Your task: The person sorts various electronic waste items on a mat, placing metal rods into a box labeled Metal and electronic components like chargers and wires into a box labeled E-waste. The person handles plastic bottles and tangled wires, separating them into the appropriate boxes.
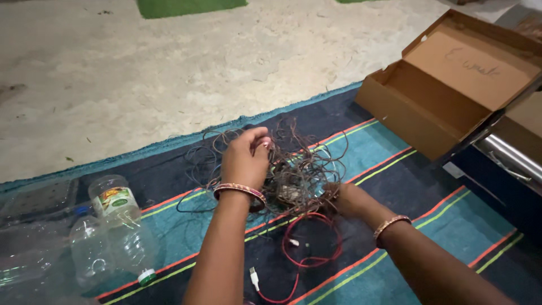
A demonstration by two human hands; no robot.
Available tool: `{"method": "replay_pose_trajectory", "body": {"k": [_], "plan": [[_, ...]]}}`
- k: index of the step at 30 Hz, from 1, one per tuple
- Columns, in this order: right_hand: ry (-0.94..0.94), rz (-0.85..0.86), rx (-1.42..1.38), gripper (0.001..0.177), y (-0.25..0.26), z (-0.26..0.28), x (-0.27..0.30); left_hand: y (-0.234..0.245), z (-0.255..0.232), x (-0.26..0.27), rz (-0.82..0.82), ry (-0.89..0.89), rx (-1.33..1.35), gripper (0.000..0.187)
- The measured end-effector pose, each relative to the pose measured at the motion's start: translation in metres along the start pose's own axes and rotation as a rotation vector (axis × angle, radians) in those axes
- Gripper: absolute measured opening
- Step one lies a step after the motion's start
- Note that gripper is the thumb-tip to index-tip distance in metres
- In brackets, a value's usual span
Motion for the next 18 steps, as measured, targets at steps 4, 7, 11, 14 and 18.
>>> {"method": "replay_pose_trajectory", "body": {"k": [4, 7, 11, 14, 18], "plan": [[-0.043, 0.133, 0.125, 0.047, -0.015, 0.004, 0.004, -0.002, 0.001, 0.005, 0.052, -0.082, -0.282, 0.025], [-0.008, -0.073, -0.055, 0.034, -0.003, -0.002, 0.005, -0.002, -0.003, 0.005, 0.053, -0.157, -0.347, 0.025], [-0.311, -0.259, -0.486, 0.042, 0.039, -0.025, 0.008, -0.006, -0.006, 0.005, 0.078, -0.096, -0.24, 0.025], [-0.24, -0.518, -0.793, 0.033, 0.089, -0.015, 0.017, -0.009, -0.011, 0.005, 0.066, -0.138, -0.218, 0.025], [-0.002, -0.688, -0.999, 0.03, 0.16, 0.034, 0.045, -0.016, -0.019, 0.006, 0.063, -0.192, -0.081, 0.025]]}}
Point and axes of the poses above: each hand's wrist, its own x-axis away from the middle knuckle, its own y-axis out of the back of the hand, z = x × y, the point moved 3 cm from there along -x, towards the middle knuckle
